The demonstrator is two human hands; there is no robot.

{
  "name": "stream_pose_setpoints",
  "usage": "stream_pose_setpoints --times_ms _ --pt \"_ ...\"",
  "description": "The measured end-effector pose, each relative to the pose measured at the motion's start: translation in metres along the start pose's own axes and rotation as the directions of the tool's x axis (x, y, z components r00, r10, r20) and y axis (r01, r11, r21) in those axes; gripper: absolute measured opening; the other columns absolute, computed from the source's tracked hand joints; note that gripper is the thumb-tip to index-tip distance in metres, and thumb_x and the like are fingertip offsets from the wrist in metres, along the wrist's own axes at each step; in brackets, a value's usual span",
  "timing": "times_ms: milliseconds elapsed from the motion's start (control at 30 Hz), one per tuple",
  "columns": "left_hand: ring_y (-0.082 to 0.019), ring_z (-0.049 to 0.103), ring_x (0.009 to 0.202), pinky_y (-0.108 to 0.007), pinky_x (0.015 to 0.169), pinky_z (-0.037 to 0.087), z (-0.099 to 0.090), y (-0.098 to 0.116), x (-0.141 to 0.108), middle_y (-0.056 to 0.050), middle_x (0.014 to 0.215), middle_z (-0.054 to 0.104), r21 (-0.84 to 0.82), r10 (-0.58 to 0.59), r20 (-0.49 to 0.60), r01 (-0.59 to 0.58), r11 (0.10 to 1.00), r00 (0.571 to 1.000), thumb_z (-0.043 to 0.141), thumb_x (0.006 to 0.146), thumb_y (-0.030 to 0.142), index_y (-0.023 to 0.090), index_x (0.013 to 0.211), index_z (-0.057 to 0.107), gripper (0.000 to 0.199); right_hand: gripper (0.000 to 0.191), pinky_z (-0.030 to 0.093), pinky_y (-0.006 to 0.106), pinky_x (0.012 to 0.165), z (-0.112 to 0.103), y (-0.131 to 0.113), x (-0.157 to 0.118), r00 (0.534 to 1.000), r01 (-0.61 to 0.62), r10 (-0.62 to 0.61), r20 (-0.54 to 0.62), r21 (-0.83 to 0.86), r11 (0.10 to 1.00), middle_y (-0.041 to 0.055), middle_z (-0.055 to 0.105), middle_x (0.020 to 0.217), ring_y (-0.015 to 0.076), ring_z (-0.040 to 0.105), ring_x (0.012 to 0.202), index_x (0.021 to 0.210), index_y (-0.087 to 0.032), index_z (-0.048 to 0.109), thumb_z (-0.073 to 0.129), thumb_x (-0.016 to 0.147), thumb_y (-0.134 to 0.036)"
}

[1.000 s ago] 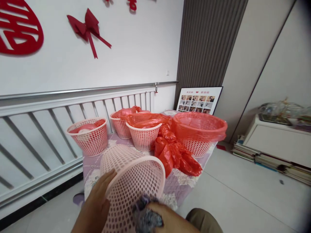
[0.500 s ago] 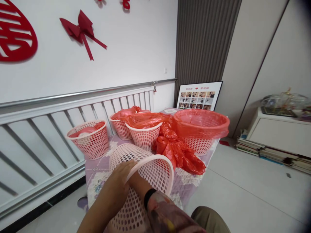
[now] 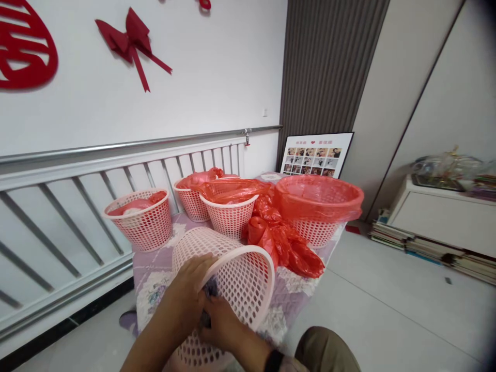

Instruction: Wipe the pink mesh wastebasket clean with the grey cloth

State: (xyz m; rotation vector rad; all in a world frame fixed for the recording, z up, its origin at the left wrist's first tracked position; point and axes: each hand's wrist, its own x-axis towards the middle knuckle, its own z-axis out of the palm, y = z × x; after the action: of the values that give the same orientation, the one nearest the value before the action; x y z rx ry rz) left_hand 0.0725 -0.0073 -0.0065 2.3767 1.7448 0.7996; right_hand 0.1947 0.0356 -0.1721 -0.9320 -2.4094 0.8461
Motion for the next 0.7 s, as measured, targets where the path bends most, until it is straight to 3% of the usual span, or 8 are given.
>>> stream_pose_setpoints --times_ms 133,233,367,500,567,700 --pt "-0.026 0.047 0.137 -0.056 0.119 0.033 0.001 -0.005 -0.004 -0.011 0.144 0.057 -0.023 0.016 -0.038 -0.017 1.000 0.999 0.041 0.066 0.002 0.016 0.136 0.057 0.073 0.060 0.042 0.040 0.100 0.007 0.012 -0.058 0.997 -0.053 0.053 0.052 0.001 0.999 0.0068 0.063 0.125 0.0302 0.055 0.115 0.125 -0.029 0.061 0.077 0.068 -0.038" --pt "-0.025 0.048 0.137 -0.056 0.119 0.034 0.003 -0.008 -0.008 -0.011 0.143 0.057 -0.056 0.000 -0.083 -0.005 0.998 0.997 0.044 0.073 0.006 0.017 0.136 0.056 0.066 0.048 0.044 0.042 0.096 0.020 0.029 -0.078 0.992 -0.044 0.051 0.111 -0.070 0.997 0.0076 0.067 0.116 0.0308 0.058 0.109 0.122 -0.032 0.065 0.071 0.075 -0.036" --pt "-0.025 0.050 0.135 -0.054 0.116 0.038 0.005 -0.015 -0.023 -0.012 0.143 0.057 -0.159 -0.064 -0.234 0.027 0.987 0.970 0.051 0.088 0.022 0.020 0.135 0.055 0.047 0.034 0.047 0.042 0.090 0.034 0.045 -0.080 0.993 -0.057 0.072 0.094 -0.156 0.986 0.0084 0.070 0.107 0.0309 0.062 0.101 0.117 -0.033 0.068 0.062 0.084 -0.040" --pt "-0.025 0.047 0.139 -0.053 0.117 0.036 0.013 -0.031 -0.057 -0.008 0.146 0.054 -0.296 -0.207 -0.425 0.081 0.952 0.881 0.055 0.092 0.034 0.028 0.134 0.055 0.042 0.036 0.048 0.041 0.088 0.036 0.044 -0.078 0.994 -0.073 0.086 0.066 -0.177 0.981 0.0069 0.071 0.106 0.0303 0.063 0.099 0.117 -0.035 0.068 0.065 0.082 -0.044" --pt "-0.025 0.046 0.139 -0.053 0.117 0.036 0.026 -0.040 -0.078 -0.007 0.150 0.050 -0.378 -0.290 -0.432 0.120 0.918 0.854 0.053 0.094 0.035 0.030 0.137 0.051 0.044 0.038 0.048 0.042 0.089 0.034 0.041 -0.077 0.994 -0.072 0.085 0.067 -0.173 0.982 0.0069 0.071 0.106 0.0309 0.064 0.099 0.117 -0.035 0.068 0.066 0.081 -0.045" --pt "-0.026 0.037 0.145 -0.049 0.121 0.030 0.061 -0.049 -0.114 -0.008 0.157 0.041 -0.420 -0.367 -0.320 0.217 0.881 0.873 0.054 0.093 0.035 0.027 0.148 0.038 0.058 0.048 0.048 0.046 0.091 0.026 0.035 -0.078 0.988 -0.112 0.124 0.093 -0.121 0.986 0.0091 0.071 0.107 0.0344 0.064 0.103 0.116 -0.033 0.069 0.074 0.072 -0.050"
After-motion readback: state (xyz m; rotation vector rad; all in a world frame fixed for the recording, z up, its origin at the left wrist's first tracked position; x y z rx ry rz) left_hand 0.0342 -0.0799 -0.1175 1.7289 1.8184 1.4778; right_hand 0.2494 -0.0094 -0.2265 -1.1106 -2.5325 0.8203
